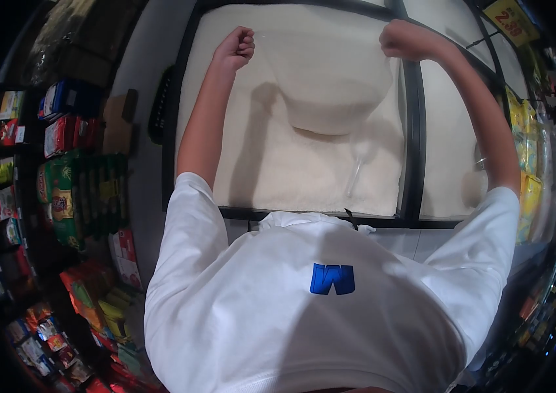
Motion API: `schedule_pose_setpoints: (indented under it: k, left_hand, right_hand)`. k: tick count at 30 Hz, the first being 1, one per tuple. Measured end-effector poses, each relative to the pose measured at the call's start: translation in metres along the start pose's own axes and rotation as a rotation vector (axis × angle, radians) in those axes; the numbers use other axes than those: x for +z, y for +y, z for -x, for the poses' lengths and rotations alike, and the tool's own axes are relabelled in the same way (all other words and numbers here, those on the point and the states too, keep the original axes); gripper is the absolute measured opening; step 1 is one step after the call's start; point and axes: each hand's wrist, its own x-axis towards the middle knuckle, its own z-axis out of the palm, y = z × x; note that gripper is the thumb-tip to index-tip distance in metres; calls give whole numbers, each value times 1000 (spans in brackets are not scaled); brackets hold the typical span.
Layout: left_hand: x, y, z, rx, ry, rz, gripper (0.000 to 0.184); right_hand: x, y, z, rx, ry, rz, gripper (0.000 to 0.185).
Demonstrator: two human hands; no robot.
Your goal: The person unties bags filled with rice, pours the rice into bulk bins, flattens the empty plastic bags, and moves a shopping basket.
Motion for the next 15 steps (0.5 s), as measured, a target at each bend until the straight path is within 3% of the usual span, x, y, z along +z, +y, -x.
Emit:
schedule_pose_setpoints:
  k: [6,7,9,15]
  left_hand:
    - [-15,5,-25,15,-8,-189,17]
    - [-16,4,-26,49,21,-333,18]
    - [-19,2,-24,115,51,-550,23]
    - [-19,-2,-15,181,183,-753,28]
  right_hand:
    - [-3,16,-19,99,91,100,19]
    - [-3,16,-21,75,104,106,18]
    - [-4,15,-23,88,78,114,18]
    - [-11,8,-23,149,23,32,19]
